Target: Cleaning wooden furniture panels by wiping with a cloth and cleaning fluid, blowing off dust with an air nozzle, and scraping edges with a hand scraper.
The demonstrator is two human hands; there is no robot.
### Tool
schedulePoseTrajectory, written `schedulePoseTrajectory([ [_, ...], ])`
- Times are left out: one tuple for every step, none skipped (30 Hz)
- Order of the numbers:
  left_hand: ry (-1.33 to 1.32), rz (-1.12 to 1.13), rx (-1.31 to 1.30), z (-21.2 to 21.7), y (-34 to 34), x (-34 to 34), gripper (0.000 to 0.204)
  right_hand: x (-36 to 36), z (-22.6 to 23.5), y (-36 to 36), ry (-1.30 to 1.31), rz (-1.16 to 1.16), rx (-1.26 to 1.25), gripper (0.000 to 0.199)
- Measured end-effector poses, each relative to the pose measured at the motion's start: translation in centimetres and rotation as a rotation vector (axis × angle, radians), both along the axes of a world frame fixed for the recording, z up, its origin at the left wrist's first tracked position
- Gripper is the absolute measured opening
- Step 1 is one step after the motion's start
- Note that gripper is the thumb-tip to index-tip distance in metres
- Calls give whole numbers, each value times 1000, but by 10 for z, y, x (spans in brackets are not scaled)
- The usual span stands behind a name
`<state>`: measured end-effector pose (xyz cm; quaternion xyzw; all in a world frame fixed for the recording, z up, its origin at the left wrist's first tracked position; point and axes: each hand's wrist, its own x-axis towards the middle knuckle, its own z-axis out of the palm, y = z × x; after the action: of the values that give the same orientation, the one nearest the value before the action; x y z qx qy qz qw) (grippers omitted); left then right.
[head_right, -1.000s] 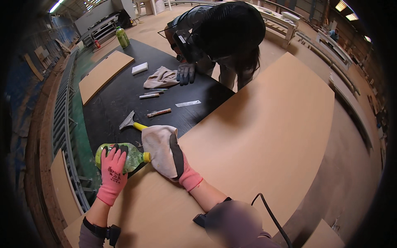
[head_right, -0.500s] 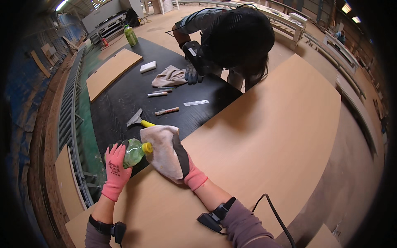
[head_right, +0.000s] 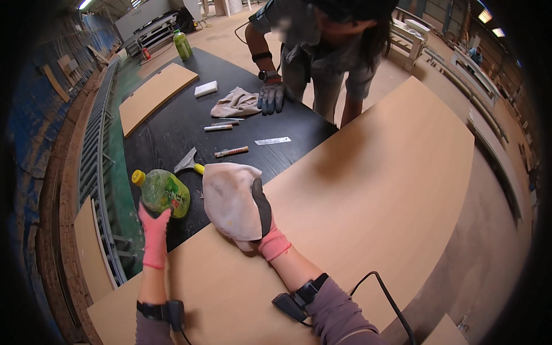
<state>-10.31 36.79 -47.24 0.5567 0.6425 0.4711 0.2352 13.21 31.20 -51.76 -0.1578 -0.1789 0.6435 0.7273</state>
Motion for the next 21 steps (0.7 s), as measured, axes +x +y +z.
schedulePoseTrajectory([
  [3, 0, -5, 4, -17, 7, 67, 3, -1, 2, 3, 0, -5, 48],
  [143, 72, 87, 13, -44, 23, 66, 9, 0, 4, 167, 123, 36, 44],
  [263, 128, 193, 23, -66, 46, 65, 21, 13, 1, 313, 229, 91, 43],
  [302, -68, 268, 22, -81, 52, 61, 20, 22, -2, 318, 233, 97, 43],
  [360, -243, 329, 18, -94, 49, 56, 7, 25, -2, 176, 194, 174, 44],
  [358, -238, 329, 20, -98, 64, 56, 6, 30, -5, 8, 130, 251, 47],
  [492, -322, 250, 24, -98, 81, 52, 5, 28, -5, 2, 127, 254, 47],
  [624, -409, 173, 29, -97, 92, 47, 4, 24, -5, -175, 94, 151, 51],
  [612, -424, 194, 29, -94, 97, 47, 6, 24, -5, -357, 43, 51, 56],
  [635, -438, 192, 27, -92, 98, 45, 7, 33, -4, -887, -97, 219, 64],
  [658, -451, 192, 25, -90, 99, 42, 3, 42, -6, -1030, -132, 320, 71],
  [613, -417, 212, 22, -91, 98, 40, -6, 38, -4, -599, 14, 213, 68],
  [605, -372, 222, 23, -91, 96, 34, -13, 32, -3, -163, 168, 113, 65],
  [583, -370, 243, 19, -87, 96, 31, -6, 36, -8, -452, 55, 199, 59],
  [579, -358, 271, 19, -91, 97, 29, -3, 44, -18, -726, -55, 299, 53],
  [563, -371, 291, 18, -95, 101, 29, -6, 32, -8, -217, 164, 143, 57],
  [597, -359, 360, 16, -100, 103, 26, 2, 18, -12, -347, 132, 109, 63],
  [639, -344, 424, 15, -104, 104, 24, 5, -2, -7, -764, 64, 240, 62],
  [636, -350, 432, 14, -106, 102, 24, 7, -8, -1, -1179, -7, 366, 61],
  [647, -357, 483, 12, -109, 100, 24, 8, -17, 1, -1181, -14, 364, 61],
  [662, -357, 530, 13, -110, 98, 23, 7, -15, 2, -843, 70, 310, 60],
])
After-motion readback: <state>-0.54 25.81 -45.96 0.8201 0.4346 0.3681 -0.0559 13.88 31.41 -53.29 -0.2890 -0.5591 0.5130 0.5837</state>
